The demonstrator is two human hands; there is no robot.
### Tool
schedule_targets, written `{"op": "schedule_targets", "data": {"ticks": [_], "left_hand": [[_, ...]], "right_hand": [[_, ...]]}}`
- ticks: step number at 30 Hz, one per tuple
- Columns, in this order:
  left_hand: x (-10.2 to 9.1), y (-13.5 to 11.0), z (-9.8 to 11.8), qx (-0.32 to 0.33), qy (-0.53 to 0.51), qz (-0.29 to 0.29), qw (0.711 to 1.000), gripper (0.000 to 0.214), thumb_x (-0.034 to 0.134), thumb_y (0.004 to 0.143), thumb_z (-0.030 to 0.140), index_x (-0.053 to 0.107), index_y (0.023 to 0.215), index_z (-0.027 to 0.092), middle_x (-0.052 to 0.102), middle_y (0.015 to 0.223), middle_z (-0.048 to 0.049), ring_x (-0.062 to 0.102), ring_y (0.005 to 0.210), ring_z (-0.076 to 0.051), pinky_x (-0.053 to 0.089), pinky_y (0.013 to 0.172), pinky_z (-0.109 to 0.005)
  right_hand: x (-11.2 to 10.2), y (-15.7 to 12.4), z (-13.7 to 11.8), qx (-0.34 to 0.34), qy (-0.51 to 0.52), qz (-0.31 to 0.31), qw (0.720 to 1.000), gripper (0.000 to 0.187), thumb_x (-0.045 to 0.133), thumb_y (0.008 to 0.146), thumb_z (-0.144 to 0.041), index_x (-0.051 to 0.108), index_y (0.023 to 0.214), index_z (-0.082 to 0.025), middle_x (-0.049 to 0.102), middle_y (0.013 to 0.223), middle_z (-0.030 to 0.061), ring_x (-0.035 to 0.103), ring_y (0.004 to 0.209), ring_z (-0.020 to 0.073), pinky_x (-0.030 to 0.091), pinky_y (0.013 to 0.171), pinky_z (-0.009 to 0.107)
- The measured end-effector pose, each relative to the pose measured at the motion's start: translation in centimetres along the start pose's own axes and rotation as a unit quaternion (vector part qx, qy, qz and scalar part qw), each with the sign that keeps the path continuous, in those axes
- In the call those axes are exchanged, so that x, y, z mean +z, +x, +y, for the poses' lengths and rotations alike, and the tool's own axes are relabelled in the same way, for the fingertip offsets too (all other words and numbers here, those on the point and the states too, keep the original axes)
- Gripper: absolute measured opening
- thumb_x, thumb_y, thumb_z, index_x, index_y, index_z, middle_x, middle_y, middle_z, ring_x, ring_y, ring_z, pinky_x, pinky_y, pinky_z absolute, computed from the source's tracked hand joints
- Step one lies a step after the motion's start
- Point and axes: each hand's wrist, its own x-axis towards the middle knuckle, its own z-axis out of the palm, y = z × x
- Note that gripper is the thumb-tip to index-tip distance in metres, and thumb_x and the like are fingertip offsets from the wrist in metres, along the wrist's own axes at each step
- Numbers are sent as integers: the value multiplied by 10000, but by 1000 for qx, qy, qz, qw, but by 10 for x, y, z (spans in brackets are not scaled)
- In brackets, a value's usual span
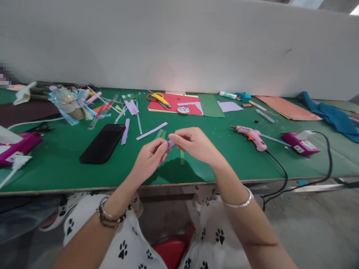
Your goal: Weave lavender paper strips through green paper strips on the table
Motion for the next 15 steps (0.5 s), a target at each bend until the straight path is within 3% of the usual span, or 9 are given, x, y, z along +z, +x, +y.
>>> {"op": "schedule_targets", "data": {"ticks": [4, 11, 15], "left_hand": [[-1, -1, -2, 15, 15, -40, 999, 283, 395, 856, 387, 498, 689, 182, 369, 393, 84, 314, 335, -61, 277, 367, -175], [1, -1, -2, 13, 43, -12, 999, 243, 374, 863, 315, 498, 707, 176, 398, 397, 81, 347, 325, -55, 284, 352, -155], [2, -1, -3, 10, 50, -11, 999, 238, 371, 862, 312, 502, 714, 177, 417, 407, 76, 364, 326, -56, 297, 347, -150]], "right_hand": [[-12, -1, 3, 5, 9, 11, 1000, 369, 456, 833, -349, 459, 515, -163, 407, 464, -52, 327, 440, 51, 241, 454, 216], [-20, -3, 9, -27, 30, 76, 996, 362, 402, 867, -356, 425, 556, -173, 389, 491, -53, 339, 456, 54, 258, 463, 206], [-12, -2, 6, -41, -9, 26, 999, 358, 393, 871, -372, 411, 576, -170, 392, 516, -51, 332, 478, 57, 257, 472, 201]]}}
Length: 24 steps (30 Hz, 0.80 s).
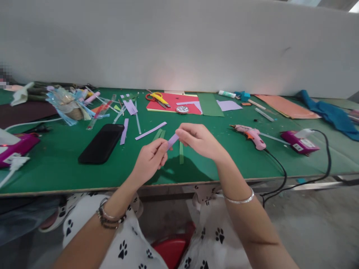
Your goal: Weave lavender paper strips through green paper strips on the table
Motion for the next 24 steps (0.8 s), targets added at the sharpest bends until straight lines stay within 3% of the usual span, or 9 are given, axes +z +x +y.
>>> {"op": "schedule_targets", "data": {"ticks": [4, 12, 21, 24], "left_hand": [[0, 0, -2, -1, -10, -18, 1000, 244, 369, 862, 333, 500, 726, 178, 416, 411, 79, 363, 327, -57, 299, 348, -154], [-3, -1, 3, 44, 34, -53, 997, 322, 325, 878, 275, 388, 573, 193, 368, 395, 77, 338, 354, -58, 284, 392, -171], [-22, 0, 2, 47, 106, -154, 981, 371, 309, 891, 311, 345, 540, 194, 364, 449, 67, 339, 409, -67, 295, 447, -195], [-29, 1, 1, 22, 129, -228, 965, 384, 302, 894, 330, 355, 540, 191, 385, 458, 63, 366, 426, -71, 316, 477, -196]], "right_hand": [[-1, 0, -2, -22, -46, -15, 999, 301, 405, 869, -274, 437, 590, -164, 414, 514, -51, 341, 480, 57, 262, 482, 197], [-19, -2, 7, -60, -81, 89, 991, 298, 373, 867, -234, 390, 575, -179, 359, 509, -53, 306, 470, 63, 241, 481, 214], [-40, -4, 30, -35, -112, 154, 981, 306, 403, 837, -235, 387, 535, -183, 372, 501, -42, 330, 488, 75, 253, 496, 227], [-46, -5, 37, -27, -96, 185, 978, 320, 412, 843, -256, 394, 531, -183, 356, 496, -46, 322, 475, 70, 254, 485, 228]]}}
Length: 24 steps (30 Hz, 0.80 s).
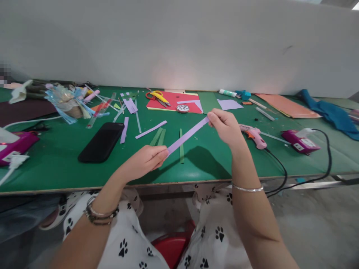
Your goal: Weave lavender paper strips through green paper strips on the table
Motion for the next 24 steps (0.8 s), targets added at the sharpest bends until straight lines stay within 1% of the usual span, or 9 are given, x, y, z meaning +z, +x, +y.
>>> {"op": "schedule_targets", "data": {"ticks": [3, 5, 8, 10, 12, 14, 19, 22, 24], "left_hand": [[-3, 1, -5, -20, 23, -44, 999, 364, 333, 881, 333, 402, 555, 187, 433, 493, 54, 412, 469, -80, 331, 505, -199], [-2, 3, -7, -32, 35, 34, 998, 330, 359, 865, 349, 418, 582, 190, 441, 520, 49, 415, 491, -90, 328, 502, -205], [5, 7, -5, -20, 16, 213, 977, 267, 352, 858, 365, 445, 674, 197, 491, 620, 26, 454, 561, -111, 367, 542, -218], [12, 9, -1, 18, -18, 255, 967, 244, 340, 860, 373, 494, 812, 190, 565, 800, -23, 527, 735, -142, 416, 673, -243], [19, 9, 6, 66, -57, 222, 971, 289, 344, 862, 405, 511, 944, 184, 575, 984, -67, 522, 955, -181, 399, 838, -287], [25, 7, 13, 89, -112, 155, 977, 336, 336, 865, 446, 513, 981, 185, 582, 997, -74, 517, 988, -201, 383, 879, -317], [35, 5, 19, 5, -326, 6, 945, 288, 351, 872, 423, 504, 868, 178, 472, 557, 41, 503, 525, -115, 420, 570, -256], [37, 10, 14, -60, -393, 10, 918, 253, 392, 853, 404, 476, 774, 179, 321, 476, 86, 336, 376, -63, 302, 409, -205], [36, 14, 9, -80, -395, 48, 914, 289, 394, 844, 435, 465, 732, 178, 268, 462, 94, 247, 356, -50, 227, 375, -194]], "right_hand": [[-5, -1, 0, 5, 16, 1, 1000, 341, 425, 846, -291, 404, 523, -183, 327, 471, -55, 294, 442, 63, 234, 449, 224], [-8, -3, -7, -12, 24, -42, 999, 347, 445, 839, -302, 417, 516, -180, 311, 453, -62, 270, 422, 55, 216, 425, 219], [-9, -6, -24, -63, 49, -111, 991, 358, 456, 838, -303, 417, 506, -174, 317, 447, -66, 249, 407, 45, 201, 406, 213], [-7, -7, -38, -99, 69, -149, 981, 351, 445, 849, -302, 442, 524, -168, 366, 460, -60, 268, 413, 41, 212, 407, 207], [-3, -8, -48, -129, 81, -197, 968, 331, 442, 857, -291, 480, 556, -157, 422, 485, -51, 305, 435, 40, 236, 424, 198], [4, -9, -55, -140, 78, -244, 956, 306, 436, 863, -276, 519, 600, -145, 467, 515, -43, 342, 466, 41, 263, 451, 187], [22, -5, -46, -82, 33, -244, 966, 286, 440, 856, -281, 541, 631, -138, 486, 525, -39, 377, 497, 57, 313, 499, 184], [33, -3, -26, -59, -14, -229, 971, 278, 345, 878, -218, 596, 786, -144, 587, 684, 11, 495, 617, 99, 389, 604, 221], [41, -3, -9, -91, -59, -239, 965, 325, 314, 837, -90, 602, 966, -163, 629, 953, 64, 541, 867, 149, 409, 774, 290]]}}
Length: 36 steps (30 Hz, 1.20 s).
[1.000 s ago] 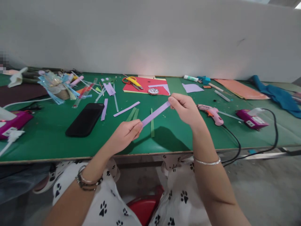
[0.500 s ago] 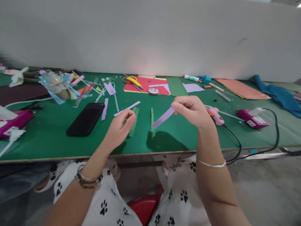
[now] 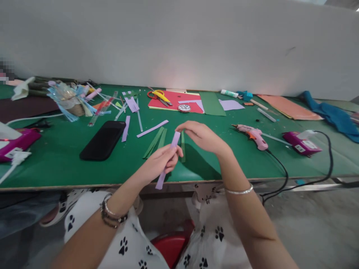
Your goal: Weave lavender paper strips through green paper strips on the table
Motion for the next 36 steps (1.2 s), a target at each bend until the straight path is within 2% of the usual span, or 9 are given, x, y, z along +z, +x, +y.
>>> {"op": "schedule_targets", "data": {"ticks": [3, 6, 11, 14, 17, 20, 24, 29, 36], "left_hand": [[-6, 5, -1, 9, -9, 50, 999, 355, 356, 849, 483, 456, 701, 177, 235, 452, 99, 175, 353, -43, 187, 364, -188], [-9, 5, 0, 20, -15, 72, 997, 325, 377, 851, 443, 469, 698, 172, 281, 455, 90, 225, 346, -39, 212, 357, -177], [-12, 4, 1, 38, 33, 111, 993, 238, 451, 820, 377, 526, 747, 164, 479, 530, 47, 428, 397, -58, 352, 410, -185], [-16, 4, 1, 41, 94, 128, 986, 244, 467, 802, 367, 585, 776, 155, 589, 659, -8, 546, 544, -101, 420, 504, -208], [-21, 5, 1, 73, 189, 166, 965, 252, 492, 778, 357, 643, 757, 156, 584, 691, -15, 520, 584, -108, 389, 504, -205], [-25, 6, 1, 92, 248, 200, 944, 248, 491, 772, 348, 667, 759, 173, 480, 585, 25, 402, 480, -87, 307, 439, -204], [-28, 7, 0, 63, 252, 207, 943, 253, 477, 776, 356, 652, 812, 177, 360, 462, 57, 330, 419, -95, 243, 408, -212], [-28, 9, -4, 50, 218, 208, 952, 255, 462, 790, 357, 617, 886, 179, 340, 464, 68, 344, 412, -98, 259, 420, -213], [-25, 13, -7, 11, 150, 205, 967, 235, 380, 853, 344, 550, 856, 181, 404, 590, 40, 367, 468, -85, 305, 439, -192]], "right_hand": [[15, -1, 20, 30, -108, -77, 991, 534, 276, 750, 45, 575, 1116, -203, 519, 1241, 90, 459, 1081, 200, 366, 894, 392], [24, -3, 28, 79, -175, -139, 971, 510, 351, 733, 48, 596, 1094, -216, 447, 1321, 97, 407, 1132, 240, 370, 882, 417], [23, 0, 23, 94, -205, -140, 964, 269, 470, 744, -31, 629, 919, -160, 484, 1267, 118, 429, 1077, 258, 380, 837, 377], [21, 1, 23, 89, -207, -142, 964, 198, 484, 738, -38, 628, 826, -144, 527, 1199, 117, 464, 989, 238, 372, 814, 343], [18, 0, 24, 74, -187, -146, 969, 145, 515, 729, -42, 615, 776, -136, 584, 1060, 114, 484, 901, 202, 362, 790, 306], [14, -1, 24, 91, -140, -135, 977, 85, 542, 739, -74, 596, 761, -136, 610, 845, 70, 496, 748, 148, 359, 689, 251], [5, -4, 22, 129, -79, -67, 986, 77, 562, 751, -137, 573, 675, -144, 581, 681, 14, 467, 605, 101, 327, 593, 214], [-2, -7, 21, 115, -4, 2, 993, 181, 537, 769, -240, 562, 612, -151, 545, 600, -11, 437, 565, 92, 304, 556, 209], [-5, -5, 14, 123, 69, 3, 990, 248, 466, 797, -276, 542, 603, -142, 486, 548, -39, 358, 513, 67, 260, 512, 205]]}}
